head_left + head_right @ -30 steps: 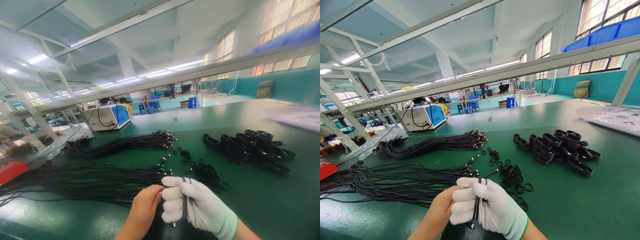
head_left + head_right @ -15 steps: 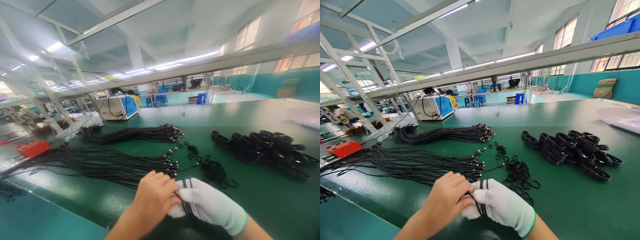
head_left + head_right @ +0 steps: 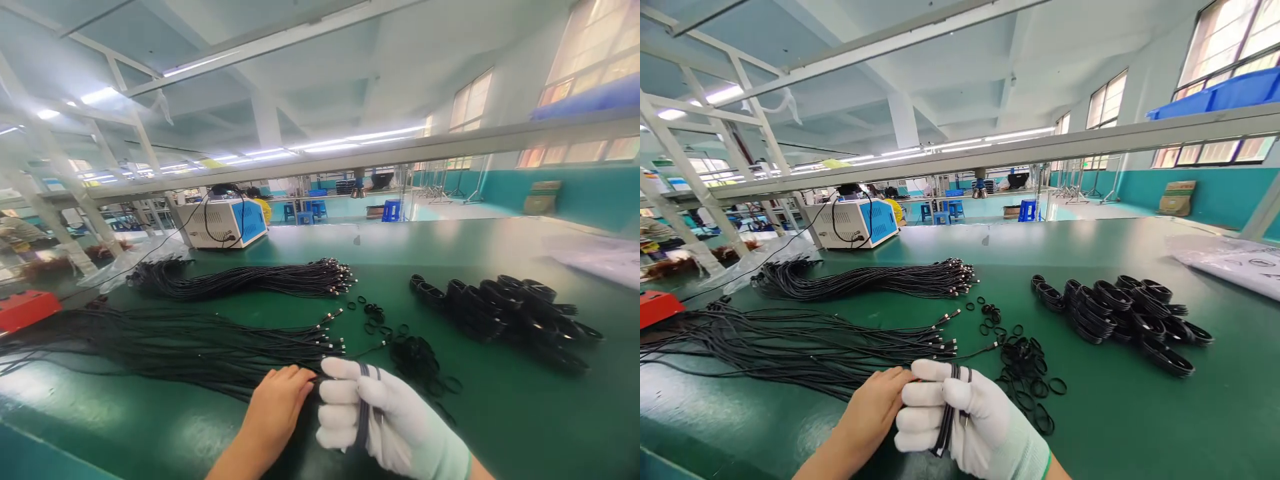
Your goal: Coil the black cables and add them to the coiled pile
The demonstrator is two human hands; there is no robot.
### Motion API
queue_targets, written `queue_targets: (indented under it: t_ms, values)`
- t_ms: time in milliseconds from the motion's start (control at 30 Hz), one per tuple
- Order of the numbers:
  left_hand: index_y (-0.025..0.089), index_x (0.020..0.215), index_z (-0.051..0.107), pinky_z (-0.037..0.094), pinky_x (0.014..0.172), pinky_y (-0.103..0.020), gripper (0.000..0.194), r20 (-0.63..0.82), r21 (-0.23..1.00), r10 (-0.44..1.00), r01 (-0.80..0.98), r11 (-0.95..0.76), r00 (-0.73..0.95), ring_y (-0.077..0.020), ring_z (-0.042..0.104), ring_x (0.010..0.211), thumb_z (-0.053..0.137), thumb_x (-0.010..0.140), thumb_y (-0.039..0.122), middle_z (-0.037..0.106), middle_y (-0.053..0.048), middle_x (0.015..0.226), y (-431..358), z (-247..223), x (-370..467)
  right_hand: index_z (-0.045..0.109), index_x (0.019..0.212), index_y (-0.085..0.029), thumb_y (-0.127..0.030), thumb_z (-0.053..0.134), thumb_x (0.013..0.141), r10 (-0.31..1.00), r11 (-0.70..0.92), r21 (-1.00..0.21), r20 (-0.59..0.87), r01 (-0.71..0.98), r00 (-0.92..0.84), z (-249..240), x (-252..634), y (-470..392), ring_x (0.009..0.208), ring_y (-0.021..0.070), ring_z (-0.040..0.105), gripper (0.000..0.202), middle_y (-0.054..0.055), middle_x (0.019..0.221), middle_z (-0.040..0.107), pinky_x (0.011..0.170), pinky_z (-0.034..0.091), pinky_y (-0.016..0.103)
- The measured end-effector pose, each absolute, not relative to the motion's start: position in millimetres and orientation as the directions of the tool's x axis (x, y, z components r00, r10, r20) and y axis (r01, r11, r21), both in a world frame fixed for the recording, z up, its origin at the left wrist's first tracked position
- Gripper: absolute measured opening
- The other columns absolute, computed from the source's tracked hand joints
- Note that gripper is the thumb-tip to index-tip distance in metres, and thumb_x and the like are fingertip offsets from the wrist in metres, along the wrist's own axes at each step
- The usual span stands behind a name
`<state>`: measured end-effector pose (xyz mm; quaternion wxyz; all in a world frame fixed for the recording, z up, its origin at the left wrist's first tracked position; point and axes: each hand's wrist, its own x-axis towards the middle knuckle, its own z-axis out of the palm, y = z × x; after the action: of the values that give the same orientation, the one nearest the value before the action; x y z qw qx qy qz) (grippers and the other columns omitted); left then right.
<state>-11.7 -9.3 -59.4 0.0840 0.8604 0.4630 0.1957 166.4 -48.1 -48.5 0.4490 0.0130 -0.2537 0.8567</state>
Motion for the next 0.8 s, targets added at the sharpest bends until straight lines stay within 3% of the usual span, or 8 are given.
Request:
queue_targets:
  t_ms: [67,133,300,433,533,600,700,800]
  values:
    - [0.022,0.079,0.062,0.039,0.064,-0.030,0.027,0.271,0.166,0.814,0.808,-0.566,0.514,-0.0179,0.057,0.066,0.037,0.088,0.018,0.064,-0.002,0.076,-19,-66,-15,0.052,0.092,-0.012,-0.024,0.069,0.074,0.801,-0.414,-0.426,0.250,-0.804,-0.545,-45,171,-44,0.061,0.0094,0.032,0.028,-0.004,0.068,0.027,0.061,0.025,0.026]
    - [0.022,0.077,0.060,0.037,0.062,-0.029,0.024,0.302,0.093,0.761,0.777,-0.623,0.574,-0.0172,0.056,0.064,0.038,0.088,0.018,0.063,-0.002,0.075,-33,-73,-11,0.052,0.088,-0.013,-0.024,0.068,0.076,0.842,-0.354,-0.450,0.229,-0.820,-0.489,-46,174,-41,0.062,0.0098,0.035,0.023,-0.004,0.067,0.031,0.062,0.028,0.027]
    - [0.020,0.070,0.055,0.030,0.056,-0.030,0.016,0.406,0.015,0.617,0.671,-0.742,0.673,-0.0160,0.053,0.058,0.046,0.082,0.014,0.060,0.000,0.066,-56,-75,7,0.055,0.102,-0.013,-0.025,0.068,0.076,0.917,-0.296,-0.661,0.006,-0.689,-0.400,-62,174,-43,0.080,0.0177,0.055,0.032,0.008,0.088,0.058,0.079,0.037,0.036]
    - [0.020,0.072,0.057,0.029,0.060,-0.029,0.013,0.392,0.014,0.588,0.634,-0.773,0.708,-0.0149,0.051,0.063,0.058,0.083,0.027,0.060,0.002,0.069,-50,-41,-3,0.060,0.096,-0.009,-0.024,0.070,0.074,0.803,-0.438,-0.764,-0.096,-0.474,-0.588,-69,169,-55,0.076,0.0157,0.053,0.029,0.008,0.085,0.059,0.074,0.038,0.031]
    - [0.021,0.075,0.061,0.032,0.065,-0.027,0.011,0.309,0.133,0.613,0.606,-0.785,0.727,-0.0136,0.053,0.069,0.062,0.082,0.029,0.063,0.002,0.074,-44,-15,-17,0.059,0.088,-0.008,-0.026,0.073,0.070,0.623,-0.569,-0.696,-0.018,-0.437,-0.782,-72,161,-64,0.070,0.0139,0.050,0.028,0.004,0.074,0.052,0.071,0.037,0.031]
    - [0.021,0.078,0.065,0.035,0.070,-0.025,0.006,0.254,0.309,0.645,0.572,-0.760,0.720,-0.0129,0.056,0.075,0.064,0.081,0.026,0.066,0.003,0.079,-40,-10,-22,0.057,0.088,-0.009,-0.028,0.074,0.069,0.556,-0.640,-0.632,0.012,-0.437,-0.831,-75,156,-67,0.066,0.0132,0.049,0.032,0.002,0.070,0.049,0.069,0.036,0.031]
    - [0.021,0.080,0.069,0.040,0.068,-0.020,0.005,0.166,0.609,0.741,0.523,-0.596,0.651,-0.0122,0.058,0.074,0.067,0.076,0.023,0.066,0.002,0.080,-35,-21,-23,0.053,0.083,-0.010,-0.028,0.074,0.068,0.495,-0.730,-0.533,0.020,-0.428,-0.868,-82,149,-68,0.060,0.0095,0.043,0.032,-0.002,0.066,0.041,0.063,0.032,0.025]
    - [0.018,0.083,0.072,0.043,0.067,-0.020,0.013,0.126,0.776,0.796,0.441,-0.450,0.592,-0.0130,0.060,0.074,0.060,0.079,0.022,0.068,0.000,0.080,-31,-39,-19,0.051,0.081,-0.011,-0.024,0.075,0.066,0.466,-0.782,-0.452,0.034,-0.429,-0.884,-86,144,-65,0.056,0.0061,0.034,0.031,-0.005,0.064,0.032,0.058,0.027,0.022]
